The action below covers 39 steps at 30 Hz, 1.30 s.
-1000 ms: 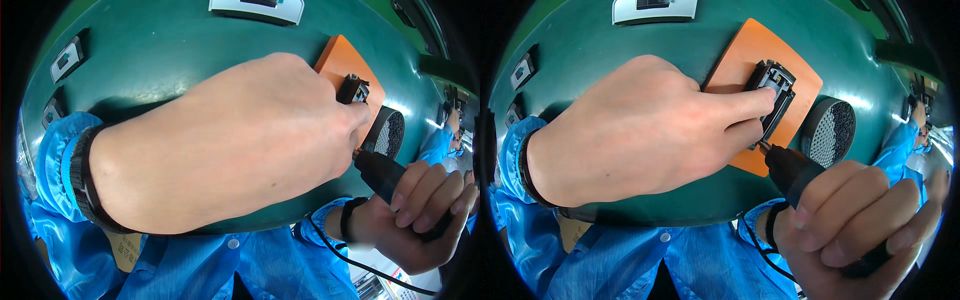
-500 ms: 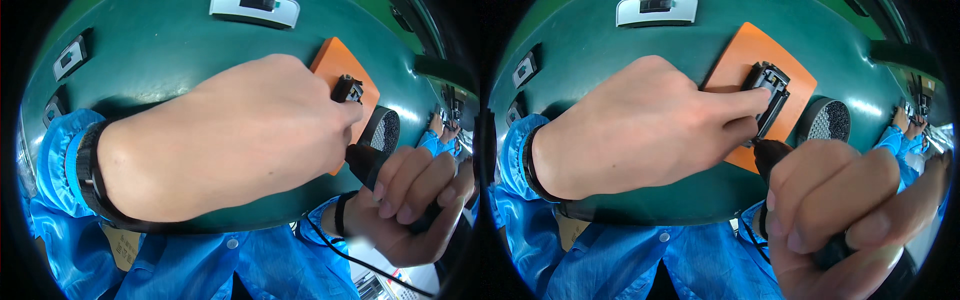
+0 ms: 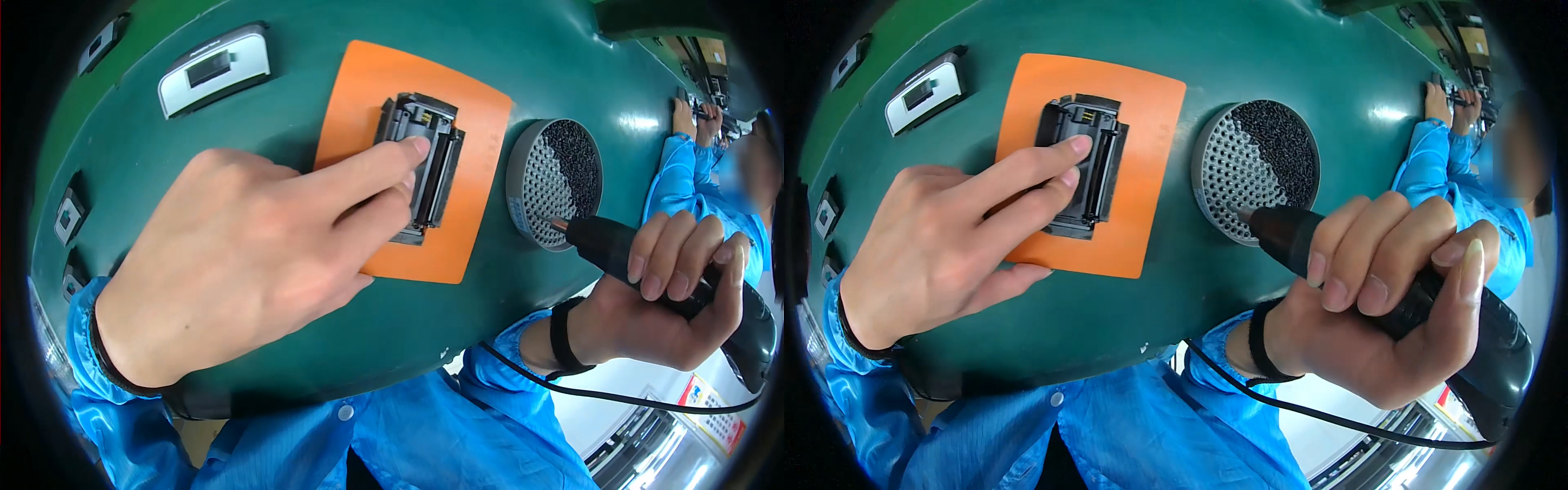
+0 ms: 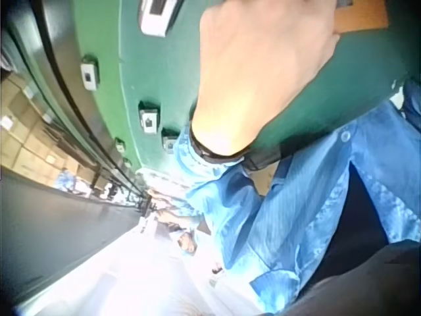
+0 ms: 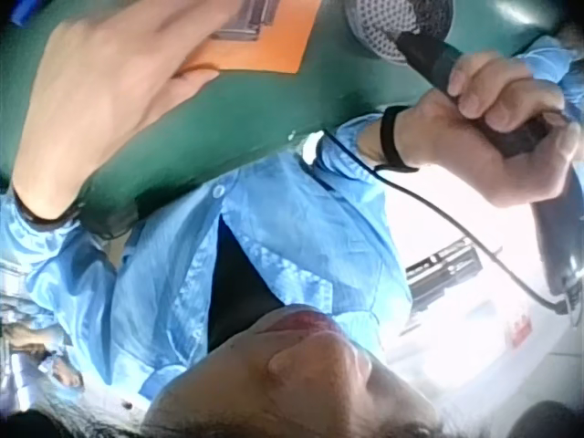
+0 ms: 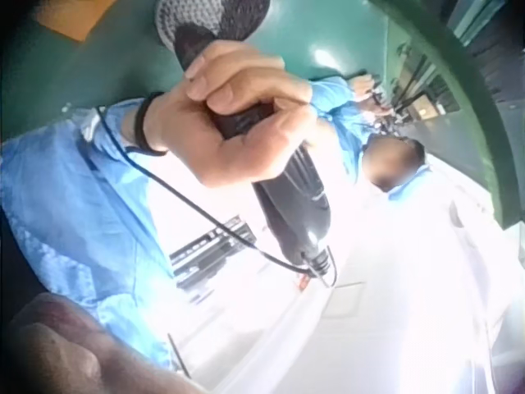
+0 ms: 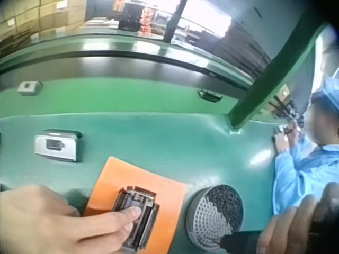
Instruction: Manually assembling and screwing components of a plastic device on a factory line.
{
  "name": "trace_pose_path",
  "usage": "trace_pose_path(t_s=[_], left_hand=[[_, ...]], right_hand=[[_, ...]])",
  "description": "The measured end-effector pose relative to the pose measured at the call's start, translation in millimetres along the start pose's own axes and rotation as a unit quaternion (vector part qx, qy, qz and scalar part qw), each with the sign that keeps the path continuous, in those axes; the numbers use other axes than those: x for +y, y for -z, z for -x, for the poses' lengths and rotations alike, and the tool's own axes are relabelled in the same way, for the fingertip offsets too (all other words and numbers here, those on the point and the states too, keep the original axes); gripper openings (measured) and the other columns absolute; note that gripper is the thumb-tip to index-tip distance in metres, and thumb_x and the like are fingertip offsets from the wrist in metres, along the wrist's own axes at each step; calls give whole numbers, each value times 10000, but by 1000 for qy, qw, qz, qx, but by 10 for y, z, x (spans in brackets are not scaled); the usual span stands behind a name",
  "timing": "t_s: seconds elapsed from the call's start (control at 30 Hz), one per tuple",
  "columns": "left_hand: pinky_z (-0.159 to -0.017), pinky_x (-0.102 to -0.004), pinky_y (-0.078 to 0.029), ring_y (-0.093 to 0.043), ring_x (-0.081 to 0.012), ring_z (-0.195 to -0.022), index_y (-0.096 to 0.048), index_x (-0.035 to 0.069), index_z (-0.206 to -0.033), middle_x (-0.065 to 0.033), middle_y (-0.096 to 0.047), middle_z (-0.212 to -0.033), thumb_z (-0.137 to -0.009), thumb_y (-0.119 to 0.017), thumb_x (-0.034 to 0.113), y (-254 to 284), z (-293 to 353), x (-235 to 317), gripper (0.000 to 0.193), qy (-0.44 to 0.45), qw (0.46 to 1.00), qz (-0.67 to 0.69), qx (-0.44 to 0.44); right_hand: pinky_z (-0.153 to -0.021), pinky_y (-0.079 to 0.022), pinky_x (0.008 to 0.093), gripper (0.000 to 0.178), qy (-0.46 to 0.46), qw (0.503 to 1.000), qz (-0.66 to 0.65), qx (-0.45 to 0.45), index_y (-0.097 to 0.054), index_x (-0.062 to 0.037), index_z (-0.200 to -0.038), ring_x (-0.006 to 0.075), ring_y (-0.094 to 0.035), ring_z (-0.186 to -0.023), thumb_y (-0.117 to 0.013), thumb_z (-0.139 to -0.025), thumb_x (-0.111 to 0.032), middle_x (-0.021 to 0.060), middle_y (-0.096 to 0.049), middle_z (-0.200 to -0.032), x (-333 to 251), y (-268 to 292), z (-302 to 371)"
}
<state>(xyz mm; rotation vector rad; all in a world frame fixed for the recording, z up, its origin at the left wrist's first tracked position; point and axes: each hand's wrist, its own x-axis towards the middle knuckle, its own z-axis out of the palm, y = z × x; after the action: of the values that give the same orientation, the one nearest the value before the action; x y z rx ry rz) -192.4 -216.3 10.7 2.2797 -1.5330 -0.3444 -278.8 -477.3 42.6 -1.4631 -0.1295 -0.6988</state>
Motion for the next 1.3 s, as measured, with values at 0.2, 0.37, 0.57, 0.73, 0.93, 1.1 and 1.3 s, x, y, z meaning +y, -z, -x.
trace_pose_path(t_s=[0.2, 0.37, 0.57, 0.73, 0.93, 1.1, 1.3], left_hand=[[-569, -339, -545, -697, -255, -711, -654, -20, -1181, -106, -596, -1438, -666, -842, 247, 12, -25, 14, 610, 2, 1000, -28, -4], [-563, -335, -544, -690, -244, -697, -659, -18, -1184, -103, -590, -1448, -661, -845, 244, 3, -29, 17, 614, 1, 1000, -14, 1], [-572, -346, -554, -693, -251, -704, -661, -12, -1186, -99, -596, -1434, -638, -864, 221, 26, -34, 21, 629, 7, 1000, -9, -5], [-609, -358, -559, -703, -259, -763, -664, 12, -1187, -69, -613, -1400, -594, -898, 221, 3, -35, -54, 671, -10, 1000, 9, 18], [-614, -364, -535, -698, -253, -819, -649, 70, -1139, -41, -623, -1334, -603, -915, 227, -75, -38, -100, 619, -49, 997, 0, 67], [-598, -381, -489, -656, -257, -801, -637, 63, -1064, -17, -605, -1193, -692, -876, 217, -41, -95, -117, 468, -52, 997, 44, 43], [-619, -403, -501, -657, -269, -809, -626, 46, -1040, -15, -597, -1130, -733, -835, 203, -37, -83, -135, 403, -44, 991, 115, 49]], right_hand=[[-443, -346, 260, 164, -5, 1000, -20, 0, -457, -59, -850, 91, -345, -459, -466, -977, -163, 26, -382, -625, 45, 2, -12], [-457, -356, 258, 165, -22, 1000, -19, -7, -453, -65, -852, 91, -354, -467, -459, -984, -163, 26, -387, -632, 69, 11, -11], [-452, -347, 260, 170, -19, 1000, -16, -12, -459, -61, -855, 89, -351, -464, -452, -995, -157, 22, -377, -622, 70, -48, -9], [-445, -331, 270, 173, 2, 1000, 14, -5, -472, -56, -863, 87, -347, -464, -475, -1003, -158, 15, -370, -617, 148, -84, 8], [-491, -334, 262, 185, 22, 999, -42, -15, -472, -30, -845, 90, -347, -493, -473, -990, -145, 7, -383, -642, -204, 16, -30], [-433, -395, 287, 169, 53, 971, -41, -228, -445, -25, -999, 165, -451, -482, -419, -1044, -186, 84, -488, -694, -159, -192, -163], [-386, -402, 319, 205, 51, 959, -69, -271, -393, -24, -1034, 214, -460, -465, -371, -1101, -216, 140, -525, -724, 52, -518, -6]])
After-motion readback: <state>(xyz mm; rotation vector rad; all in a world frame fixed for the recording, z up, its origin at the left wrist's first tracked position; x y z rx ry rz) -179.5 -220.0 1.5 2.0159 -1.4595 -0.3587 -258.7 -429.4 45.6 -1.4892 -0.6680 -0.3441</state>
